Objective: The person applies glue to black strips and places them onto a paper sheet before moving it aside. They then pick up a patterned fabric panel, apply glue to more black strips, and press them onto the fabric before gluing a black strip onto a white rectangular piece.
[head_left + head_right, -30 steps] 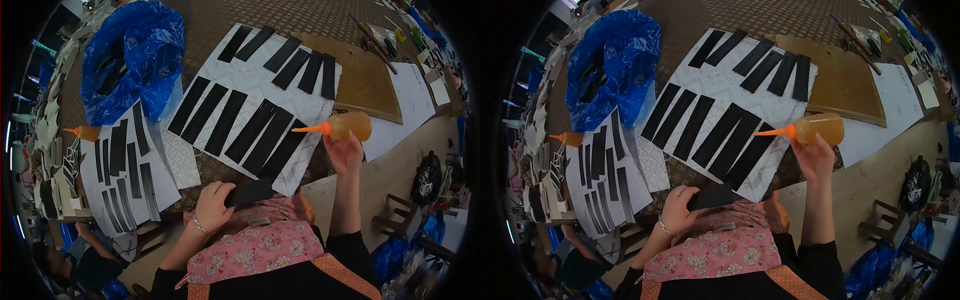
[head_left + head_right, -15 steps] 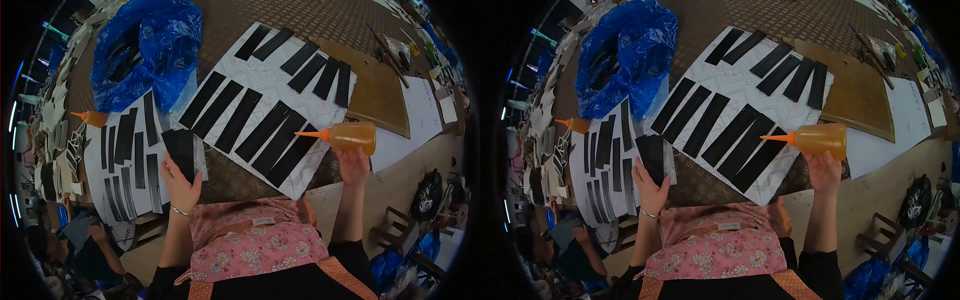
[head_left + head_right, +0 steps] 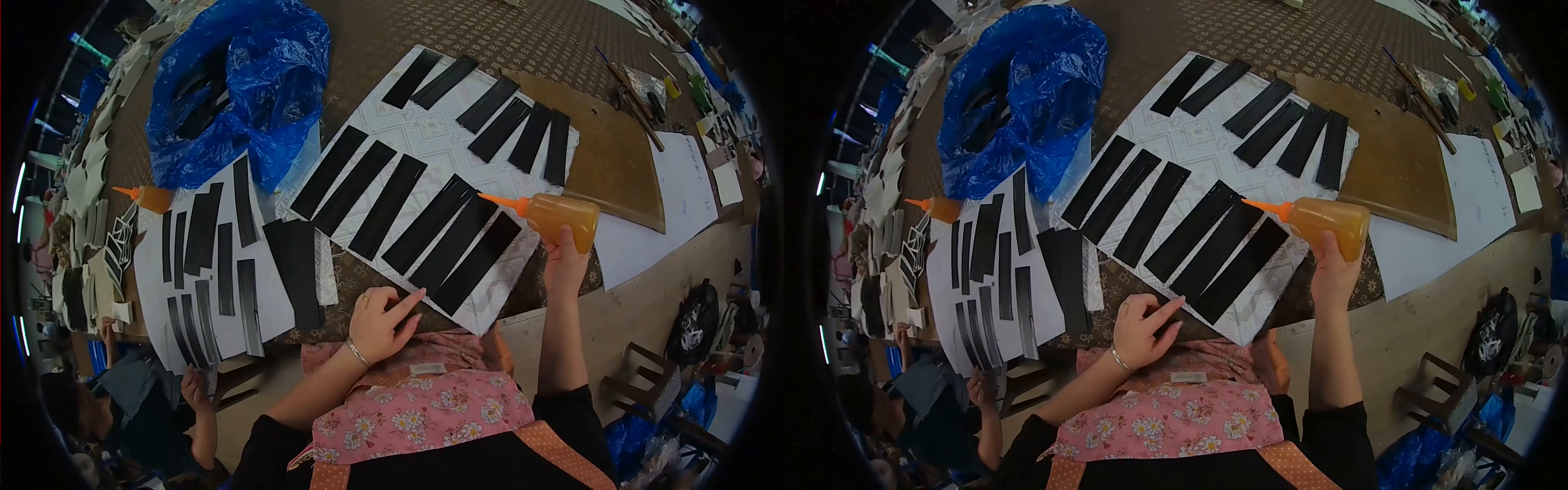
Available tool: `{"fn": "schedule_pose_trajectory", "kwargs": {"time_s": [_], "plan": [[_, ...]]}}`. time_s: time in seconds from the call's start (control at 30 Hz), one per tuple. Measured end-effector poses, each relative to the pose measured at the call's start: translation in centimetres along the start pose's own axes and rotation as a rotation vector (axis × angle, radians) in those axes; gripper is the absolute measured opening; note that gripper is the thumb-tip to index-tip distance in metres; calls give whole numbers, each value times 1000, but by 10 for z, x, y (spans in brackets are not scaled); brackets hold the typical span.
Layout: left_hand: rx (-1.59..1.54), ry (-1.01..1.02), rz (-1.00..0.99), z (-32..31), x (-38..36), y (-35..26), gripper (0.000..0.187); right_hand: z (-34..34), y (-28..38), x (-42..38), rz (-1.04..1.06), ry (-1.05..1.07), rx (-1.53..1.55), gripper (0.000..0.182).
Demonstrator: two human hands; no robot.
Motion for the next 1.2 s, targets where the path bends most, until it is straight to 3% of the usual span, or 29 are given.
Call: {"fn": "schedule_pose_trajectory", "kwargs": {"time_s": [0.5, 0.8, 0.93, 1.0, 1.1, 1.2], "plan": [[95, 42, -30, -3, 0, 0, 40, -10, 3, -8, -163, -24, 15, 38], [101, 27, -38, -3, -1, 1, 39, -19, -14, -84, -397, 254, -43, 43], [90, 16, -41, -2, -1, 0, 40, -16, -6, -62, -393, 205, 75, 41], [89, 13, -42, -2, -1, 1, 40, -10, 10, -33, -331, -38, 189, 39], [87, 9, -44, -2, 0, 0, 40, 8, 16, -4, -215, -137, 121, 37], [87, 13, -44, -2, -1, 0, 40, 16, 15, 2, -170, -96, 19, 39]]}}
Point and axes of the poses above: each hand's wrist, its own x-axis towards the middle knuckle, its own z-axis out of the back of the hand, y = z × x, the point moved 4 cm from there along x, towards the middle knuckle, and after that the axes turned 5 degrees about -y, right-handed, at the moved point
